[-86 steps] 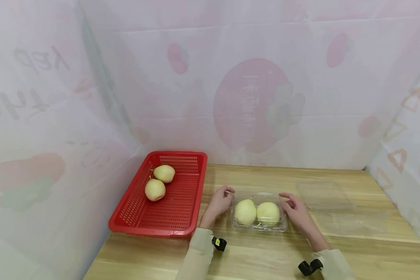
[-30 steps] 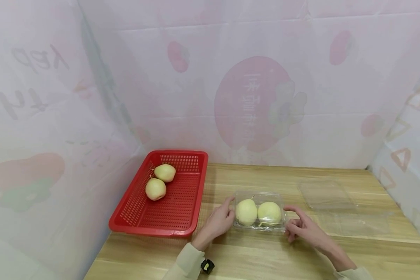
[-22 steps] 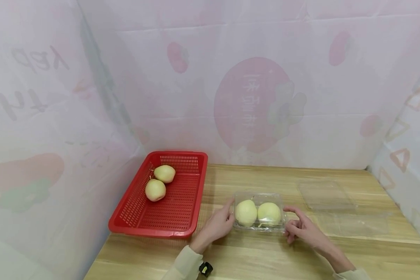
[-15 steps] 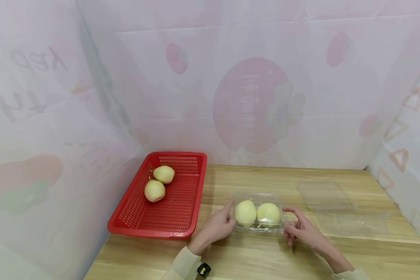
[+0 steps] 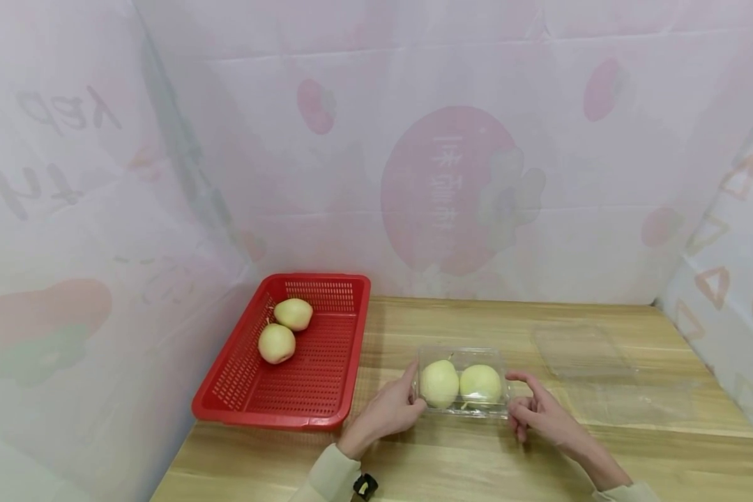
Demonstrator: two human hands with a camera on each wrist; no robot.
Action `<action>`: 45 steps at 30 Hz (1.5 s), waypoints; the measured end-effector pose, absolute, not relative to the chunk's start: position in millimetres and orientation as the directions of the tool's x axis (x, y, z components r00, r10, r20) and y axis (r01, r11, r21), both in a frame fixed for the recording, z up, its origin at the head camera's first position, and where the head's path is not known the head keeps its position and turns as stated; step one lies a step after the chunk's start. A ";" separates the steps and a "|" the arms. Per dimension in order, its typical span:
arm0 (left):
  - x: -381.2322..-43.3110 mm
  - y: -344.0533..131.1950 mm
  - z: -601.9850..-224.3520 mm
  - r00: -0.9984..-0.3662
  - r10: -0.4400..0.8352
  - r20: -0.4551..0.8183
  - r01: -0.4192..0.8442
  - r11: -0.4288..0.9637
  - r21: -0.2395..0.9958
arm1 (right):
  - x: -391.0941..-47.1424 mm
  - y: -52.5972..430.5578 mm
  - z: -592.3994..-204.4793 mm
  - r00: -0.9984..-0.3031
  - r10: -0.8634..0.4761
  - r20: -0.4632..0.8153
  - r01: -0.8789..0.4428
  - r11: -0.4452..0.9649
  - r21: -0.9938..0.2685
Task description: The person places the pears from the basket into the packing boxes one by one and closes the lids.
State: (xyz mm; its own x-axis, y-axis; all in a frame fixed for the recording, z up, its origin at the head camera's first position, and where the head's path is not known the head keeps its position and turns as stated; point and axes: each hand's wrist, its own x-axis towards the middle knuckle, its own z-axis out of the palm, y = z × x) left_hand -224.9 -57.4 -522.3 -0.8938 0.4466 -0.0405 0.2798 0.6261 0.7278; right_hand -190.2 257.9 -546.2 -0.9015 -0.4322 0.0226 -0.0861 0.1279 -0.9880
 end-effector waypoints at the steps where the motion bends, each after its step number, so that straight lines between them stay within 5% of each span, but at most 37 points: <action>1: -224.6 -57.4 -521.8 -0.893 0.448 -0.041 0.280 0.626 0.728 | -190.2 258.1 -546.3 -0.900 -0.435 0.025 -0.089 0.127 -0.988; 23: -225.5 -58.6 -520.8 -0.845 0.533 -0.050 0.316 0.572 0.757 | -189.3 255.1 -549.8 -0.918 -0.394 0.028 -0.089 0.137 -0.987; 45: -244.9 -44.5 -522.6 -0.915 0.402 -0.042 0.239 0.621 0.747 | -210.9 251.1 -550.4 -0.972 -0.235 -0.033 -0.023 0.231 -0.973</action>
State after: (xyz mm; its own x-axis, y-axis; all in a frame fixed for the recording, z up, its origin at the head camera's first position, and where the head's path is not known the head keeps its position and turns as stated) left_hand -244.9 -44.5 -522.6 -0.9147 0.4019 -0.0417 0.2386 0.6206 0.7469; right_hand -210.9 251.1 -550.4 -0.9716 -0.2345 -0.0328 -0.0230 0.2311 -0.9727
